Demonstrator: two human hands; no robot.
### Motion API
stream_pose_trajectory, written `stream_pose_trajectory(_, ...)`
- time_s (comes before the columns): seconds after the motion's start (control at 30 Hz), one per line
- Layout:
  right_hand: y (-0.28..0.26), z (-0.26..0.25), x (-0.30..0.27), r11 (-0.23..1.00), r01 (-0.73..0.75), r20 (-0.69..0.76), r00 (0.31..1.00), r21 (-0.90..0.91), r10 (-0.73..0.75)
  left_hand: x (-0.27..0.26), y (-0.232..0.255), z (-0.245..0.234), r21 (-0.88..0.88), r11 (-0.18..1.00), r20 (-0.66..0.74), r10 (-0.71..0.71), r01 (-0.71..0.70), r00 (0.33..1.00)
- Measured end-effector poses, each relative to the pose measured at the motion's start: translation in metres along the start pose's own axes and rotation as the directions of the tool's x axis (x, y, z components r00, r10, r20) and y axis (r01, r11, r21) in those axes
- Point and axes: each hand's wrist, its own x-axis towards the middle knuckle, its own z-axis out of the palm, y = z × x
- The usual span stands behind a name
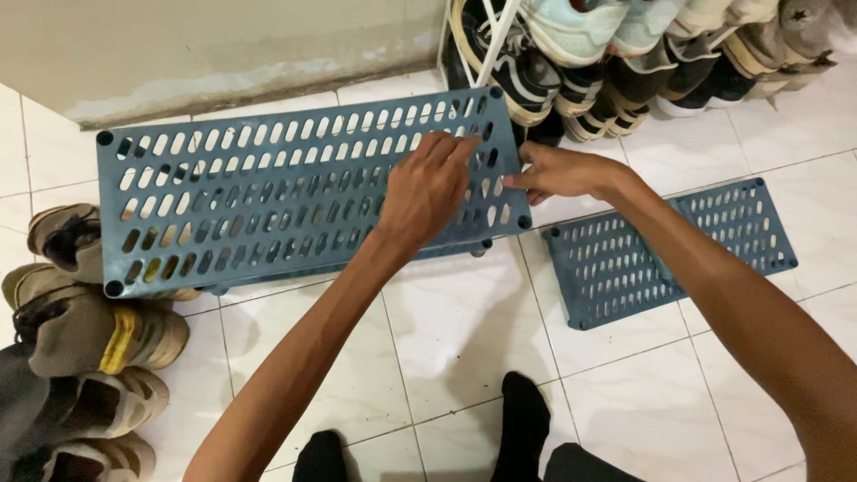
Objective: The person assembles a blue plastic shoe rack by inserting vertical support poles into the perforated shelves. The person repeatedly connects and disconnects the poles and shelves, adjusting the structure on a tiled floor next to a wall and other shoes.
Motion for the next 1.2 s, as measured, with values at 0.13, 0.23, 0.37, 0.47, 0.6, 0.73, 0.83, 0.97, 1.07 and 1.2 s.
stream_pose_trajectory(0.13,0.004,0.000,-0.015,0.987,0.078,0.172,0.984,-0.138,-0.053,0.013,0.001,0.022,0.040,0.996,0.068,-0.083,0.081,0.994)
stream_pose_trajectory(0.23,0.004,-0.009,-0.032,0.880,0.048,0.128,0.992,-0.473,0.015,0.021,0.002,0.048,0.086,0.995,0.070,-0.056,0.050,0.996)
stream_pose_trajectory(0.37,0.006,-0.032,-0.028,0.863,0.058,-0.144,0.978,-0.502,-0.149,0.034,-0.001,0.084,0.108,0.991,0.042,-0.080,0.075,0.996)
stream_pose_trajectory(0.47,0.013,-0.036,-0.013,0.931,0.221,-0.241,0.924,-0.292,-0.295,0.044,-0.002,0.106,0.132,0.979,0.063,-0.167,0.157,0.984)
stream_pose_trajectory(0.6,0.033,-0.030,0.018,0.885,0.388,-0.199,0.875,-0.259,-0.442,0.039,-0.007,0.118,0.185,0.969,0.151,-0.195,0.166,0.969)
stream_pose_trajectory(0.73,0.045,-0.014,0.044,0.876,0.447,-0.259,0.837,-0.182,-0.481,0.035,-0.003,0.117,0.124,0.980,0.141,-0.174,0.157,0.975)
stream_pose_trajectory(0.83,0.054,-0.004,0.050,0.865,0.451,-0.240,0.835,-0.218,-0.496,0.033,0.004,0.108,0.059,0.984,0.168,-0.175,0.168,0.970)
stream_pose_trajectory(0.97,0.068,0.008,0.060,0.651,0.737,-0.231,0.612,-0.180,-0.757,0.031,0.011,0.095,0.038,0.987,0.190,-0.162,0.158,0.968)
stream_pose_trajectory(1.07,0.076,0.019,0.061,0.613,0.774,-0.219,0.577,-0.162,-0.787,0.028,0.020,0.092,0.005,0.984,0.203,-0.176,0.178,0.963)
stream_pose_trajectory(1.2,0.073,0.024,0.055,0.731,0.668,-0.206,0.702,-0.139,-0.681,0.029,0.025,0.088,0.010,0.984,0.180,-0.178,0.179,0.967)
